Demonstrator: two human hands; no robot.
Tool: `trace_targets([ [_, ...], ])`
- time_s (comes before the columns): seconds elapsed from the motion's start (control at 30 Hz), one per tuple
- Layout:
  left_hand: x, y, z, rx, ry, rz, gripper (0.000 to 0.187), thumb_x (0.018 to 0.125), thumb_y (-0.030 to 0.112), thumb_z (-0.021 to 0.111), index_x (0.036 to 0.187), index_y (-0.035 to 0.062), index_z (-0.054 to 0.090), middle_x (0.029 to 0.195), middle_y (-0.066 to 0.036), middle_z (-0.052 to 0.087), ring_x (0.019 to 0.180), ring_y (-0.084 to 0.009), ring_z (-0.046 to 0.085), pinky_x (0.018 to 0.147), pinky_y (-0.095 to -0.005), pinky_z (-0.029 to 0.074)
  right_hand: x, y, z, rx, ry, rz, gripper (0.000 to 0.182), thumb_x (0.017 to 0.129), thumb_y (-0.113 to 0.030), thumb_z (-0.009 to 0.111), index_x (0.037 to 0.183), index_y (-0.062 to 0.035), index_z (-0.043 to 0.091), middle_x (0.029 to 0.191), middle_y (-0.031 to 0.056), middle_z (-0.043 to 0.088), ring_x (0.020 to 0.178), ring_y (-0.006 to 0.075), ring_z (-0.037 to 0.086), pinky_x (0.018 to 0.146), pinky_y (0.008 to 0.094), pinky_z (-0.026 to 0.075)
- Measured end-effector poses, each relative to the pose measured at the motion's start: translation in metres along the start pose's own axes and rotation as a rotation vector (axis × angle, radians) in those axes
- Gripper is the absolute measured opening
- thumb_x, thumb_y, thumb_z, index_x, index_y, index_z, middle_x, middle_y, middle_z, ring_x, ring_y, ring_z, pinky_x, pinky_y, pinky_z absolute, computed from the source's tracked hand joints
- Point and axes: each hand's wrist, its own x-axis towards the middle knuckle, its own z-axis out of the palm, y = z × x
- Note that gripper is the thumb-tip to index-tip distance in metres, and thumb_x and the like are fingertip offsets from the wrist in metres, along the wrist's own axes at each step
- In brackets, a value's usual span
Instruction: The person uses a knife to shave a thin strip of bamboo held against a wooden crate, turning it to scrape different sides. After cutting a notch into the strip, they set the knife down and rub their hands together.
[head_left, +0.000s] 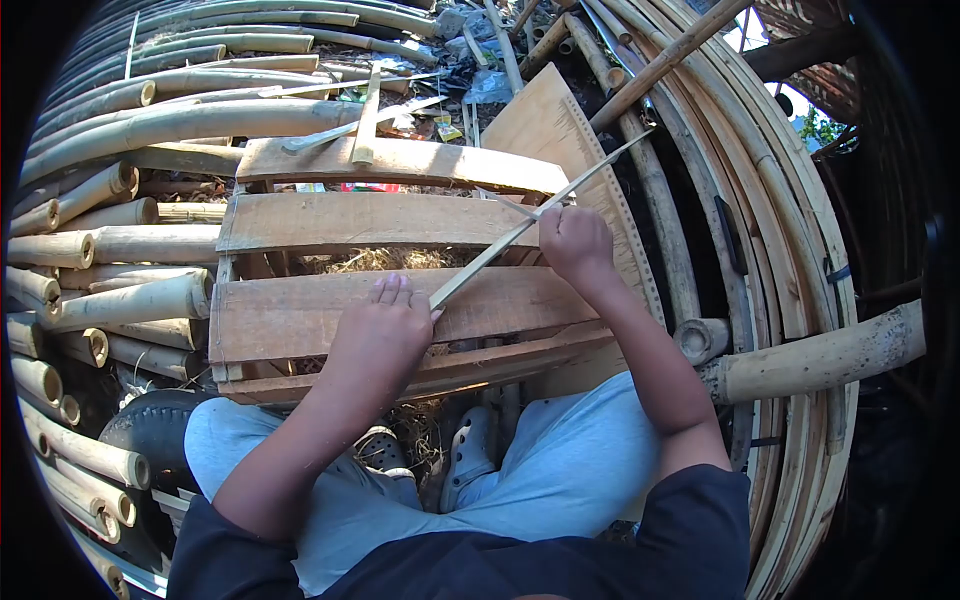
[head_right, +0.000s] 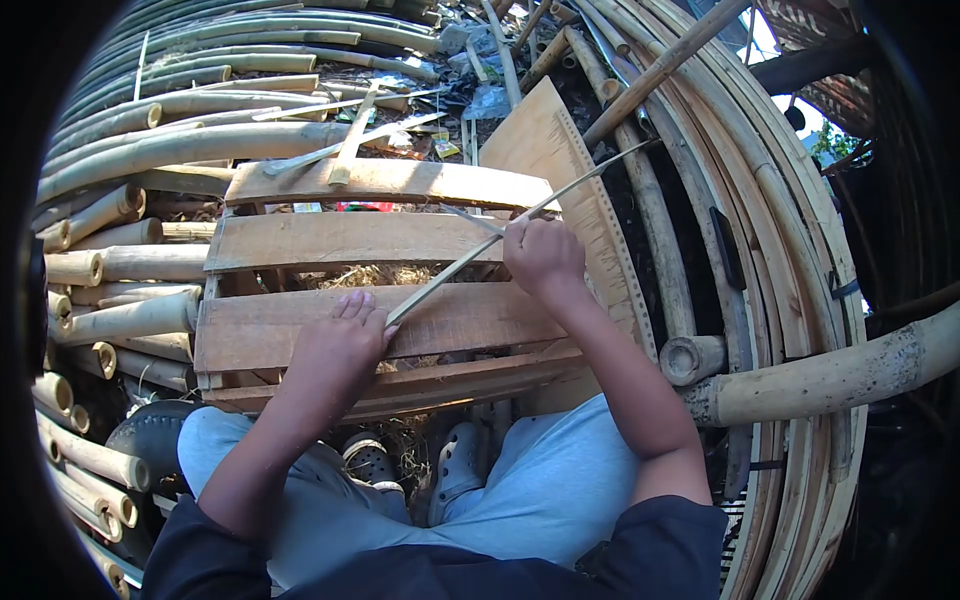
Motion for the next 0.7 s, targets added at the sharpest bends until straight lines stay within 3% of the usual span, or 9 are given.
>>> trace_targets([
  [0.1, 0.001, -0.001, 0.002, 0.003, -0.028, 0.0, 0.028, 0.098, 0.026, 0.054, 0.099, -0.0004, 0.062, 0.118, -0.025, 0.065, 0.116, -0.0313, 0.062, 0.097, -0.0393, 0.052, 0.028, 0.034, 0.014, 0.082, 0.185, 0.128, 0.05, 0.092, -0.031, 0.04, 0.074, 0.0058, 0.069, 0.079, 0.0308, 0.065, 0.077, 0.0499, 0.065, 0.078, 0.0552, 0.051],
  [0.23, 0.0, -0.001, -0.001, -0.009, -0.052, -0.002, 0.028, 0.098, 0.026, 0.054, 0.099, -0.0007, 0.062, 0.119, -0.025, 0.065, 0.118, -0.031, 0.062, 0.098, -0.0392, 0.051, 0.046, 0.052, 0.001, 0.04, 0.208, 0.263, 0.052, 0.092, -0.032, 0.038, 0.077, 0.0062, 0.069, 0.08, 0.029, 0.067, 0.08, 0.0486, 0.066, 0.08, 0.054, 0.053],
  [0.27, 0.0, -0.001, -0.003, -0.008, -0.049, -0.004, 0.028, 0.098, 0.026, 0.054, 0.099, -0.0007, 0.062, 0.119, -0.025, 0.065, 0.118, -0.031, 0.062, 0.098, -0.0392, 0.051, 0.038, 0.048, 0.0, 0.026, 0.12, 0.19, 0.048, 0.091, -0.032, 0.04, 0.08, 0.0026, 0.071, 0.082, 0.0295, 0.066, 0.082, 0.0474, 0.066, 0.08, 0.0523, 0.053],
  [0.37, 0.003, -0.001, -0.004, -0.008, -0.064, -0.006, 0.028, 0.098, 0.026, 0.054, 0.1, -0.0009, 0.062, 0.12, -0.025, 0.065, 0.118, -0.0311, 0.062, 0.098, -0.0394, 0.051, 0.018, 0.03, 0.007, 0.037, 0.037, 0.021, 0.05, 0.091, -0.031, 0.039, 0.079, 0.0044, 0.071, 0.081, 0.0313, 0.065, 0.084, 0.0486, 0.066, 0.081, 0.0525, 0.053],
  [0.47, 0.0, 0.0, 0.001, 0.007, -0.07, 0.004, 0.028, 0.098, 0.026, 0.054, 0.1, -0.0008, 0.062, 0.119, -0.025, 0.065, 0.117, -0.0312, 0.062, 0.098, -0.0395, 0.052, 0.062, 0.081, 0.021, 0.048, 0.104, 0.163, 0.05, 0.091, -0.032, 0.039, 0.081, 0.0055, 0.07, 0.085, 0.0337, 0.064, 0.088, 0.0495, 0.065, 0.085, 0.0528, 0.052],
  [0.5, 0.001, 0.0, 0.001, 0.0, -0.067, 0.003, 0.028, 0.098, 0.026, 0.054, 0.1, -0.0009, 0.062, 0.119, -0.025, 0.065, 0.117, -0.0313, 0.062, 0.098, -0.0396, 0.052, 0.069, 0.088, 0.019, 0.04, 0.184, 0.269, 0.05, 0.091, -0.033, 0.039, 0.082, 0.0055, 0.07, 0.087, 0.0341, 0.064, 0.089, 0.0496, 0.064, 0.086, 0.0527, 0.051],
  [0.6, 0.001, -0.002, -0.003, -0.019, -0.056, -0.009, 0.027, 0.097, 0.025, 0.055, 0.1, -0.001, 0.061, 0.118, -0.025, 0.065, 0.117, -0.0314, 0.062, 0.098, -0.0399, 0.052, 0.081, 0.094, 0.017, 0.061, 0.179, 0.327, 0.05, 0.092, -0.033, 0.039, 0.084, 0.0051, 0.071, 0.09, 0.0343, 0.065, 0.092, 0.0494, 0.064, 0.089, 0.0528, 0.05],
  [0.63, 0.001, -0.002, -0.003, -0.044, -0.055, -0.013, 0.027, 0.097, 0.025, 0.055, 0.1, -0.0011, 0.061, 0.118, -0.025, 0.065, 0.117, -0.0313, 0.062, 0.098, -0.0401, 0.052, 0.072, 0.08, 0.01, 0.062, 0.18, 0.329, 0.05, 0.092, -0.033, 0.039, 0.084, 0.0051, 0.071, 0.09, 0.0343, 0.065, 0.092, 0.0494, 0.064, 0.089, 0.0528, 0.05],
  [0.7, 0.001, 0.0, -0.003, -0.027, -0.048, -0.007, 0.027, 0.097, 0.025, 0.055, 0.1, -0.0012, 0.061, 0.118, -0.025, 0.065, 0.117, -0.0311, 0.062, 0.098, -0.04, 0.052, 0.048, 0.055, 0.002, 0.061, 0.031, 0.115, 0.051, 0.093, -0.033, 0.038, 0.086, 0.0043, 0.071, 0.09, 0.0336, 0.066, 0.095, 0.0483, 0.064, 0.089, 0.0532, 0.05],
])
